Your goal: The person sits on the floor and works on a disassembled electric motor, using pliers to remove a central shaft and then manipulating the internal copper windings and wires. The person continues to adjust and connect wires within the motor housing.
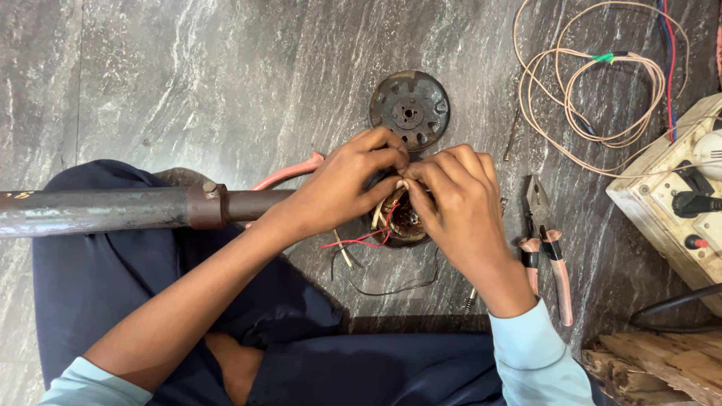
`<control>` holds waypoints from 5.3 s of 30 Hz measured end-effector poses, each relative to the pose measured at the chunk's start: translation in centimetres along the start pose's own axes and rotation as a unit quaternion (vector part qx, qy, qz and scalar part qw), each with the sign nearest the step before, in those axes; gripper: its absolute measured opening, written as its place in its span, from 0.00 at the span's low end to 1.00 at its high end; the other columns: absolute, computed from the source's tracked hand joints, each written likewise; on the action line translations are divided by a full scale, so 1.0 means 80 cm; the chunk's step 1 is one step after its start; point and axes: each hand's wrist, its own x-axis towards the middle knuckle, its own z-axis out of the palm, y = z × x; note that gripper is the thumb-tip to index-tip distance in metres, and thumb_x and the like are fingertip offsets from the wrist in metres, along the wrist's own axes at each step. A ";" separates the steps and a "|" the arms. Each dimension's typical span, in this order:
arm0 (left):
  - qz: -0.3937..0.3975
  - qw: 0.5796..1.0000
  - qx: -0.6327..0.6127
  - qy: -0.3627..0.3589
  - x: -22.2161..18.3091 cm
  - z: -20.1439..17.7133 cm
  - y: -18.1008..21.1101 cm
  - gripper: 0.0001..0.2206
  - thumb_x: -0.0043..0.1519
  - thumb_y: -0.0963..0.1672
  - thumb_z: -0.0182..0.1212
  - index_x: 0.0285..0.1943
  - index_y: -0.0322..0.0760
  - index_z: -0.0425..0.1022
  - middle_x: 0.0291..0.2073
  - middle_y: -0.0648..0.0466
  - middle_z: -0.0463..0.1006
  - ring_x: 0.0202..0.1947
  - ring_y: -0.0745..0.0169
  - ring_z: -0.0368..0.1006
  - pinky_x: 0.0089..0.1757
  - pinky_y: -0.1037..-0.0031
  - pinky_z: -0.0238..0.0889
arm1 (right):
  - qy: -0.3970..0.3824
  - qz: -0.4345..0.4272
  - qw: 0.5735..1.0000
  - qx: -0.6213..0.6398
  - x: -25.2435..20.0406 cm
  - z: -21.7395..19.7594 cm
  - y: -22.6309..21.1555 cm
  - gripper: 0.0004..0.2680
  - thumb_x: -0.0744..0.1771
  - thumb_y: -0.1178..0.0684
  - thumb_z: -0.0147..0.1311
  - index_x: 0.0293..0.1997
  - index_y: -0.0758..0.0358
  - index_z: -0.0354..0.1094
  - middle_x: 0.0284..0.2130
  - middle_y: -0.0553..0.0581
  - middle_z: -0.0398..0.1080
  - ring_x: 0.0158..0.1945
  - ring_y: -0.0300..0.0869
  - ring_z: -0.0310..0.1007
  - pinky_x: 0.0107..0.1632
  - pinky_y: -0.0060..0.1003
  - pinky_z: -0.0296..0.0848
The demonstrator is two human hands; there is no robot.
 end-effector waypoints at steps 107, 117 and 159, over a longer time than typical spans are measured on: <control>-0.006 0.889 0.451 -0.082 -0.075 -0.019 -0.055 0.30 0.56 0.61 0.59 0.40 0.31 0.74 0.35 0.43 0.81 0.35 0.50 0.79 0.40 0.65 0.71 | -0.131 0.454 0.760 0.446 -0.069 0.006 0.138 0.10 0.66 0.54 0.57 0.49 0.66 0.76 0.38 0.57 0.80 0.40 0.42 0.81 0.45 0.38 0.81; -0.050 0.902 0.422 -0.078 -0.064 -0.022 -0.031 0.28 0.57 0.61 0.61 0.37 0.34 0.76 0.30 0.47 0.80 0.32 0.50 0.79 0.36 0.63 0.70 | -0.225 0.403 0.756 0.463 -0.063 -0.032 0.131 0.10 0.64 0.56 0.60 0.47 0.68 0.77 0.33 0.57 0.80 0.34 0.39 0.78 0.36 0.35 0.77; -0.166 0.981 0.097 -0.020 -0.017 0.114 0.065 0.09 0.68 0.43 0.54 0.48 0.27 0.68 0.40 0.36 0.75 0.31 0.32 0.76 0.31 0.50 0.69 | -0.123 0.311 0.808 0.484 -0.066 -0.011 0.120 0.07 0.66 0.62 0.59 0.48 0.72 0.75 0.35 0.58 0.79 0.38 0.39 0.80 0.42 0.34 0.78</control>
